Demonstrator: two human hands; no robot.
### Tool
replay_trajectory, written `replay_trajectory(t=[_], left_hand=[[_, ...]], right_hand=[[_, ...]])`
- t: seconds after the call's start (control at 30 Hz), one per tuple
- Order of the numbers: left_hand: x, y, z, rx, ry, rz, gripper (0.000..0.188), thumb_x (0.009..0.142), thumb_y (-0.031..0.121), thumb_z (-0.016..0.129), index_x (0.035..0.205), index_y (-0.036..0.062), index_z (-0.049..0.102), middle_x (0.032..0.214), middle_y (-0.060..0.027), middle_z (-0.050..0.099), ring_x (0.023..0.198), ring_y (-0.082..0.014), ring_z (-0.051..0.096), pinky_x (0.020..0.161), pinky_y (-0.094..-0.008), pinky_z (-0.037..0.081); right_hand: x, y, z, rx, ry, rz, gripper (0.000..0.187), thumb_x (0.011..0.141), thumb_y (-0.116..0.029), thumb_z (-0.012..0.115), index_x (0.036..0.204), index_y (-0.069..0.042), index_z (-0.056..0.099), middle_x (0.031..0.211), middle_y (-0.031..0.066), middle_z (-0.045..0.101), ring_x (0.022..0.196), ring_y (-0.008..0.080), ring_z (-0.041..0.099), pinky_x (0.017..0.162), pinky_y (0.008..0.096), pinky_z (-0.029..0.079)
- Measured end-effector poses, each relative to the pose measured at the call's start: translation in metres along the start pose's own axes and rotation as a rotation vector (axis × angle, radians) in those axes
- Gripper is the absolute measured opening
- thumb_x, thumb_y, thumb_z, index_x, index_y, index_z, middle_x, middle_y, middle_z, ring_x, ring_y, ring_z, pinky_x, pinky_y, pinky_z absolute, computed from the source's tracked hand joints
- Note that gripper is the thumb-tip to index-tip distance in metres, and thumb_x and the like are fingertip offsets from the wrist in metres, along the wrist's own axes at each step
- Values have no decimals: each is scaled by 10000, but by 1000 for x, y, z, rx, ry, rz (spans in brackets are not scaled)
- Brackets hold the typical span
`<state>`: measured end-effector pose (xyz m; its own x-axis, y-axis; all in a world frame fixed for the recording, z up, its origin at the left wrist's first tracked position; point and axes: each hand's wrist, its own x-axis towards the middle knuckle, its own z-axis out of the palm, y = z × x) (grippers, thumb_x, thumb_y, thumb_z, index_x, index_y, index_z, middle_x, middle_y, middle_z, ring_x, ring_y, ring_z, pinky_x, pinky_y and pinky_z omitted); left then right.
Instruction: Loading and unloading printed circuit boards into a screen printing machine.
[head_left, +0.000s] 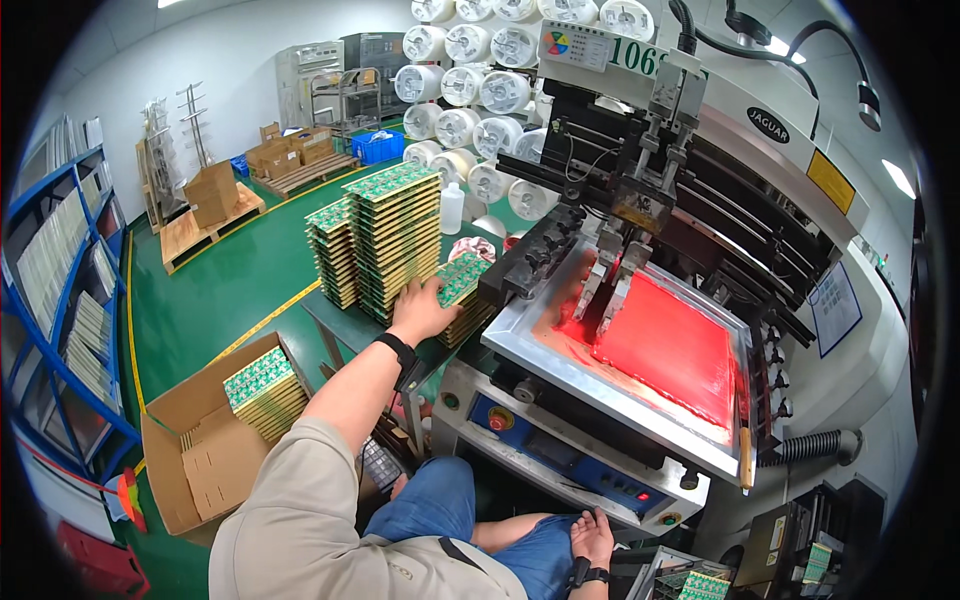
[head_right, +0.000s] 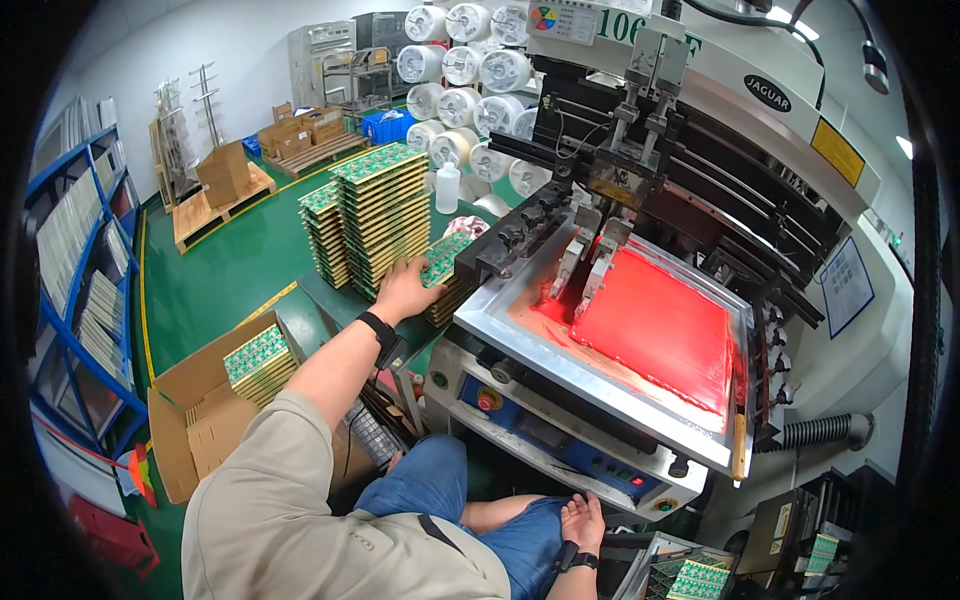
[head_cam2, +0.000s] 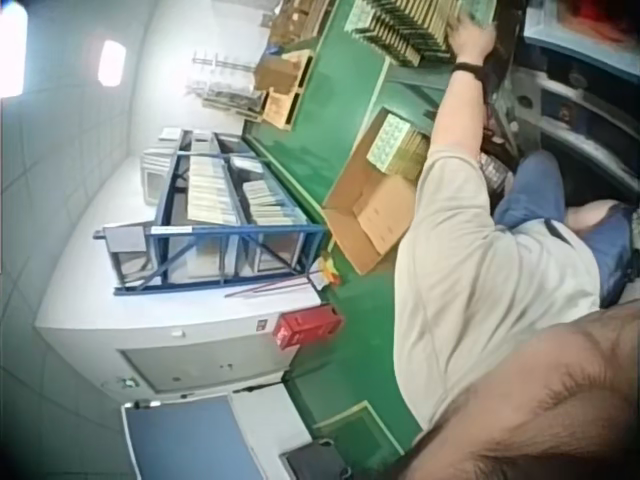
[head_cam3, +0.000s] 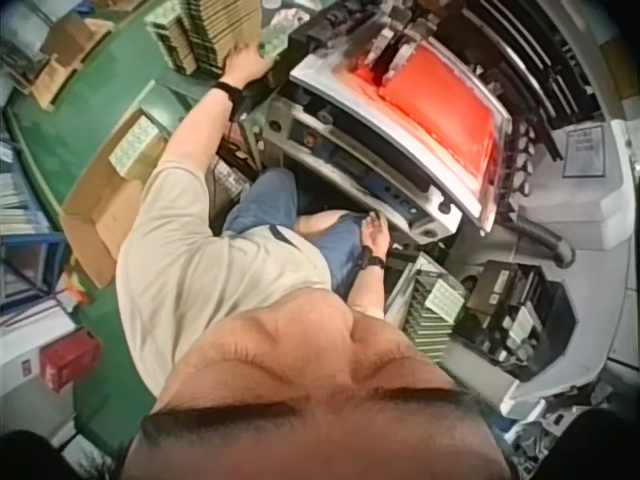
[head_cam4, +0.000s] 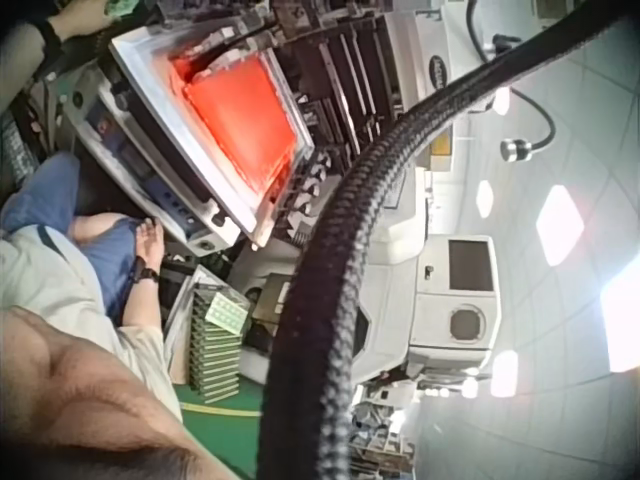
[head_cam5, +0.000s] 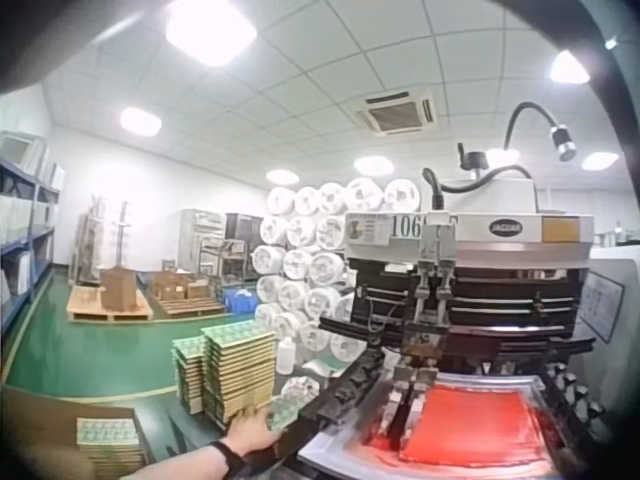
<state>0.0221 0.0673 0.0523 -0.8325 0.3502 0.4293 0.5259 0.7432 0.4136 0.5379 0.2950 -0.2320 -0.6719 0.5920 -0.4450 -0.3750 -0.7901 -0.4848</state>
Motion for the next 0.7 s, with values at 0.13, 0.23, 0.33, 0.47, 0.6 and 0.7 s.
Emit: replay_trajectory(t=[0.13, 0.23, 0.33, 0.47, 0.6, 0.7], left_hand=[[3, 9, -9, 25, -81, -44, 631, 792, 463, 809, 1280, 119, 605, 1267, -222, 568, 1238, -436, 525, 1043, -500, 457], [0, 12, -9, 27, -131, -71, 651, 792, 446, 811, 1310, 119, 591, 1297, -237, 554, 1250, -442, 515, 1055, -511, 443], [-18, -3, 7, -55, 278, 101, 685, 810, 396, 804, 1367, 101, 536, 1360, -251, 504, 1286, -447, 472, 1088, -515, 398], [-53, -22, 19, -191, 434, 201, 707, 821, 357, 804, 1391, 93, 480, 1347, -228, 475, 1291, -438, 435, 1108, -526, 345], [-72, -52, 29, -240, 385, 210, 769, 829, 360, 797, 1446, 97, 421, 1411, -234, 420, 1329, -437, 388, 1130, -521, 313], [-86, -67, 36, -238, 379, 206, 776, 832, 360, 795, 1455, 101, 411, 1429, -234, 412, 1338, -441, 386, 1130, -522, 313]], right_hand=[[0, -2, -1, 8, 13, 3, 253, 1009, -260, 621, 1231, -139, 631, 1001, 74, 729, 845, 217, 683, 773, 384, 583], [-3, 0, -2, 9, 19, -8, 248, 1009, -262, 621, 1223, -139, 637, 998, 72, 731, 842, 214, 684, 772, 381, 583], [-2, 0, 0, 14, 18, -17, 243, 1009, -263, 620, 1217, -140, 643, 998, 72, 733, 840, 209, 685, 768, 379, 583], [-2, -2, -2, 25, 28, -27, 238, 1008, -261, 622, 1212, -140, 652, 995, 72, 737, 836, 202, 688, 759, 377, 584], [-2, -1, 0, 21, 28, -20, 238, 1006, -260, 628, 1208, -138, 658, 983, 69, 740, 824, 198, 690, 746, 375, 586], [-1, 1, -1, 12, 30, -16, 238, 1006, -263, 632, 1206, -136, 661, 973, 66, 741, 815, 197, 691, 739, 372, 586]])
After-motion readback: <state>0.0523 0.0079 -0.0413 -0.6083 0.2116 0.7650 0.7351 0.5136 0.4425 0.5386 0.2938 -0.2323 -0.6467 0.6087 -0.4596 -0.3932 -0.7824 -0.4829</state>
